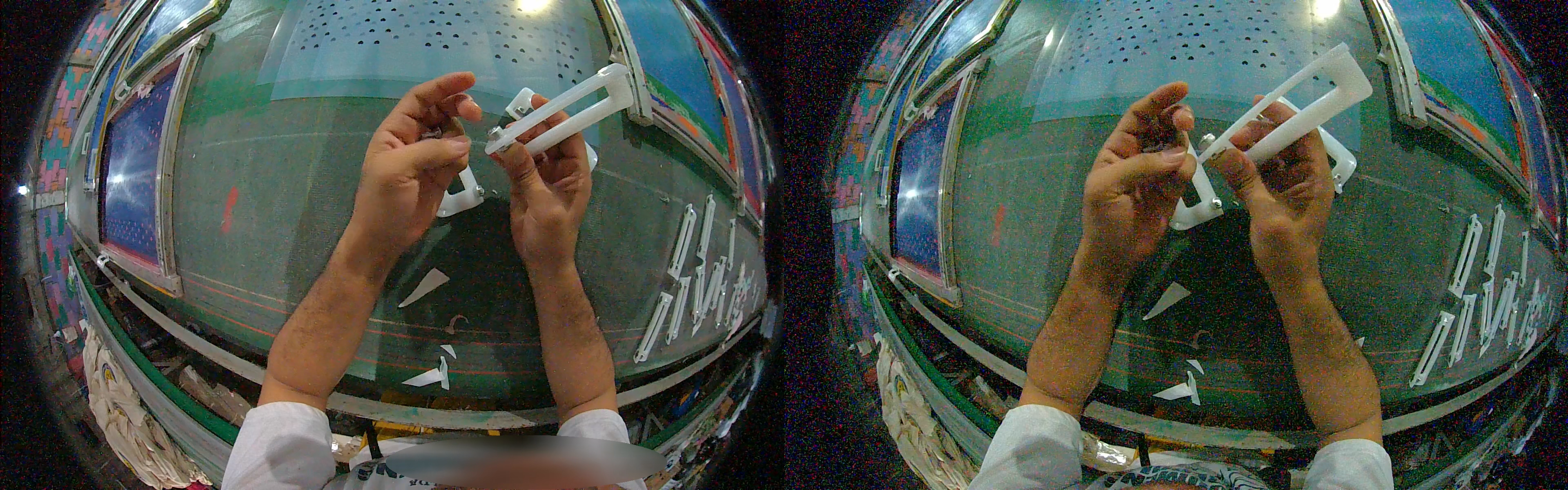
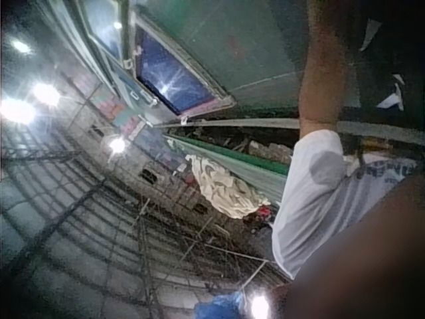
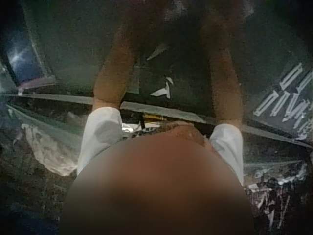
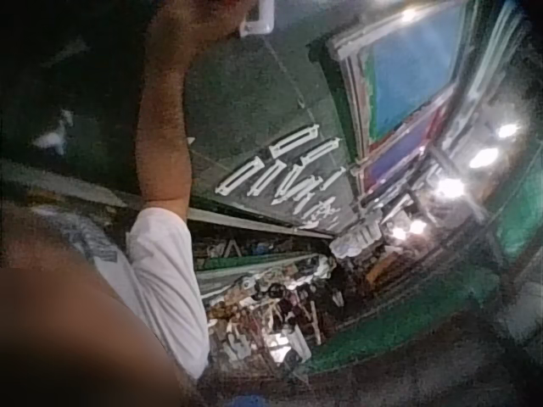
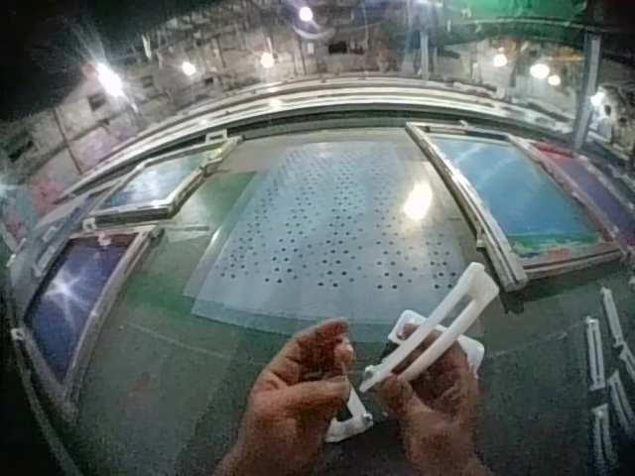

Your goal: The person assembles white plastic U-shaped frames by inserting and tightening metal screws and nuts by hand. The person handles multiple frames, aligns them, and secures them together on a green work surface.

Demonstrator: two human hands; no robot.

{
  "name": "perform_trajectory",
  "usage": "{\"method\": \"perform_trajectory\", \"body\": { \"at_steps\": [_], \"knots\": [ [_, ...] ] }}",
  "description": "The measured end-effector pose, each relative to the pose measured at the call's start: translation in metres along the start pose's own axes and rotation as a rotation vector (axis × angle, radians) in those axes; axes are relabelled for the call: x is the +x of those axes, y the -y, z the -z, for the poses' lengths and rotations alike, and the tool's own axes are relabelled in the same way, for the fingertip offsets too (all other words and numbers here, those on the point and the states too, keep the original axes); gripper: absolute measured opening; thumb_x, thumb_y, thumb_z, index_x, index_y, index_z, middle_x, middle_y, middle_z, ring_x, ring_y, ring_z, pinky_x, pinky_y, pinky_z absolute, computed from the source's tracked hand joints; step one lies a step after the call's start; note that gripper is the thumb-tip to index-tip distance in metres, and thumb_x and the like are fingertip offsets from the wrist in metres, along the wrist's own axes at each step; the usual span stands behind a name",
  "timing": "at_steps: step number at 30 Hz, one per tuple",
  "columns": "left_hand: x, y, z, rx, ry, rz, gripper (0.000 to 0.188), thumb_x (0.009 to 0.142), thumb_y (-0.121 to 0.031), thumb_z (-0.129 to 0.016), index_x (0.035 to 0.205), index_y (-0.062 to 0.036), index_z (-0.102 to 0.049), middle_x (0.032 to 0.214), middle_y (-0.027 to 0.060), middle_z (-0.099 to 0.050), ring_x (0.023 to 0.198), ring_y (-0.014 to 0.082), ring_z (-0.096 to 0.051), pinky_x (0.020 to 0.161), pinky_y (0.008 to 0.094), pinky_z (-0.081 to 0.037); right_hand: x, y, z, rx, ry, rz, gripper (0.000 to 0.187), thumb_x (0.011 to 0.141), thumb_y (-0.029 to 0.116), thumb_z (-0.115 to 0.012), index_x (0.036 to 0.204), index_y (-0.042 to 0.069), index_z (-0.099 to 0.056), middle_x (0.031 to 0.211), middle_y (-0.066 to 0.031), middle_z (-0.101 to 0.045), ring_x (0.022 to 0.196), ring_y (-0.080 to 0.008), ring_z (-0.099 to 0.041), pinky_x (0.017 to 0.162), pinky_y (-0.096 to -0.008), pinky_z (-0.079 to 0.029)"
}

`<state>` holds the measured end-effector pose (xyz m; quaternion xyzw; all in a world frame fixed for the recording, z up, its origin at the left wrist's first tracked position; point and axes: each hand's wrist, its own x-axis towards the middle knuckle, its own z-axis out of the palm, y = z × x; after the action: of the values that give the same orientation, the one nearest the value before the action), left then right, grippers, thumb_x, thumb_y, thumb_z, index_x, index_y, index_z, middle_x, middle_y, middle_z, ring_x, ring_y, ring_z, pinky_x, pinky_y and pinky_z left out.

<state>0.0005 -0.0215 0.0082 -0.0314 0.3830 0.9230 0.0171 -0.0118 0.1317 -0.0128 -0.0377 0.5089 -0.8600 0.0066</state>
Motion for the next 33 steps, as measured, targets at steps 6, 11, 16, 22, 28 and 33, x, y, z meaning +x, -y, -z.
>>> {"method": "perform_trajectory", "body": {
  "at_steps": [6,11,16,22,28,33],
  "knots": [
    [0.000,0.004,-0.004,0.202,-0.023,0.076,0.047,0.095,-0.015,-0.070,0.136,-0.0023,-0.054,0.105,0.0007,-0.061,0.080,0.0056,-0.053,0.068,0.0171,-0.043,0.001,-0.001,0.001,-0.028,0.034,0.005,0.056,0.086,-0.001,-0.077,0.135,0.002,-0.052,0.110,-0.0074,-0.067,0.103,-0.0167,-0.066,0.091,-0.0307,-0.056],
    [0.000,-0.002,-0.001,0.008,0.035,0.055,0.050,0.093,-0.018,-0.075,0.136,-0.0020,-0.055,0.108,0.0012,-0.063,0.085,0.0050,-0.056,0.071,0.0173,-0.045,-0.001,-0.002,0.000,-0.007,-0.001,-0.004,0.057,0.085,-0.002,-0.078,0.135,0.002,-0.052,0.110,-0.0075,-0.068,0.102,-0.0170,-0.067,0.091,-0.0309,-0.056],
    [-0.001,0.003,-0.001,0.180,-0.007,0.054,0.045,0.092,-0.014,-0.074,0.133,-0.0014,-0.057,0.106,0.0019,-0.065,0.093,0.0060,-0.060,0.075,0.0178,-0.047,0.000,0.001,-0.001,-0.008,0.020,-0.026,0.056,0.084,-0.001,-0.079,0.134,0.003,-0.053,0.110,-0.0073,-0.068,0.101,-0.0173,-0.067,0.093,-0.0312,-0.056],
    [-0.001,0.004,0.002,0.108,0.025,0.045,0.043,0.093,-0.012,-0.074,0.131,-0.0011,-0.058,0.106,0.0034,-0.067,0.094,0.0084,-0.062,0.076,0.0188,-0.049,-0.001,0.005,-0.005,-0.026,0.022,-0.056,0.050,0.086,0.002,-0.078,0.131,0.003,-0.055,0.109,-0.0069,-0.068,0.103,-0.0176,-0.067,0.093,-0.0328,-0.056],
    [0.001,0.003,0.006,-0.132,0.033,0.063,0.039,0.098,-0.012,-0.065,0.133,-0.0004,-0.053,0.120,0.0098,-0.063,0.106,0.0143,-0.061,0.089,0.0275,-0.052,0.000,0.003,0.003,0.086,0.048,-0.099,0.038,0.101,0.023,-0.060,0.131,0.000,-0.053,0.121,-0.0141,-0.064,0.105,-0.0236,-0.066,0.091,-0.0390,-0.055],
    [0.009,0.000,0.009,-0.434,0.003,0.034,0.032,0.104,-0.008,-0.046,0.134,0.0017,-0.044,0.137,0.0198,-0.051,0.128,0.0265,-0.052,0.108,0.0388,-0.047,-0.001,0.001,0.009,0.018,0.092,-0.112,0.031,0.102,0.026,-0.058,0.122,0.003,-0.057,0.114,-0.0140,-0.066,0.094,-0.0206,-0.067,0.083,-0.0341,-0.054]
  ]
}}
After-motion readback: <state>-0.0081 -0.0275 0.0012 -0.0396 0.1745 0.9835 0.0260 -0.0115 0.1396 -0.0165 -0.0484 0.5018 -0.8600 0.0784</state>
